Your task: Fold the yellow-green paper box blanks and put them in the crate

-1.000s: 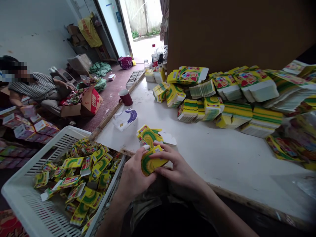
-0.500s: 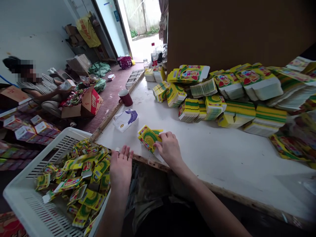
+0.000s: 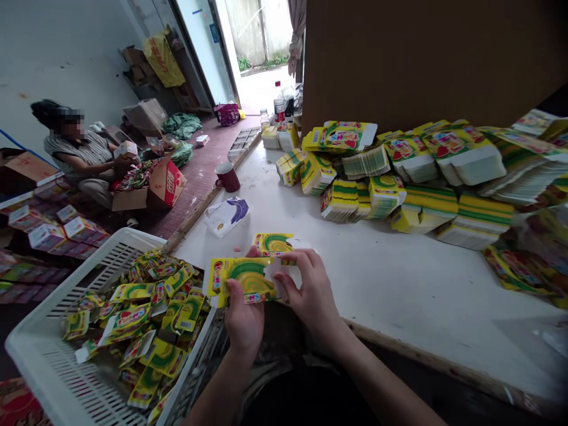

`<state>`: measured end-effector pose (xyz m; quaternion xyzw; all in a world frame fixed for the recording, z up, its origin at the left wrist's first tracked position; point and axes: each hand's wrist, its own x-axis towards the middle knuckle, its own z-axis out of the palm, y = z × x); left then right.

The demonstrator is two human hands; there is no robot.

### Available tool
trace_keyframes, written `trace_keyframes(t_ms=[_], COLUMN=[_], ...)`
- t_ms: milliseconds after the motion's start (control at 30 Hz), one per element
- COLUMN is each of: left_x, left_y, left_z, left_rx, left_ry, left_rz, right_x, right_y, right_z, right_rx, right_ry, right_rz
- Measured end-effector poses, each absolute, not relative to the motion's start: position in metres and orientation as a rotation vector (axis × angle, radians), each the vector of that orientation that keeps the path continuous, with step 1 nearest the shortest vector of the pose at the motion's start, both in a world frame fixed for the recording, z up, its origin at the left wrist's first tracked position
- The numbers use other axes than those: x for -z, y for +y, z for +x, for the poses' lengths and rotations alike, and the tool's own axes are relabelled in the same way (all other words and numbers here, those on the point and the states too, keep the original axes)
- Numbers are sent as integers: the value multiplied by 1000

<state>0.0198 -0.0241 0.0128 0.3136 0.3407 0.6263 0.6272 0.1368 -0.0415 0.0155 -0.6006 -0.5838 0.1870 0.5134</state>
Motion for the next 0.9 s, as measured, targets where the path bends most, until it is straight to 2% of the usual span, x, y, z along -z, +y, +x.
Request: trace_keyframes(t_ms=[200,367,567,767,900], left_x=[-11,-12,-7,26,18], left_y=[-29,-31,-32,-31,-30], left_z=[22,24,24,4,4], left_rx=[-1594,-1515,-1583,-1622,-1514], left_ry=[887,899,927,843,802], left_rz=[904,912,971,1155,1065], right_x=[-7,-6,-5,-11,-11], right_y=[-66,-63,-62,-57,-52], right_z=[104,105,106,115,121], right_rx=[-660,-624,-700,-1131,-1374], right_ry=[-1459,-1348,-1319,-1158,-1098], right_rz=[-1281,-1255,-1340,-1301,-1086])
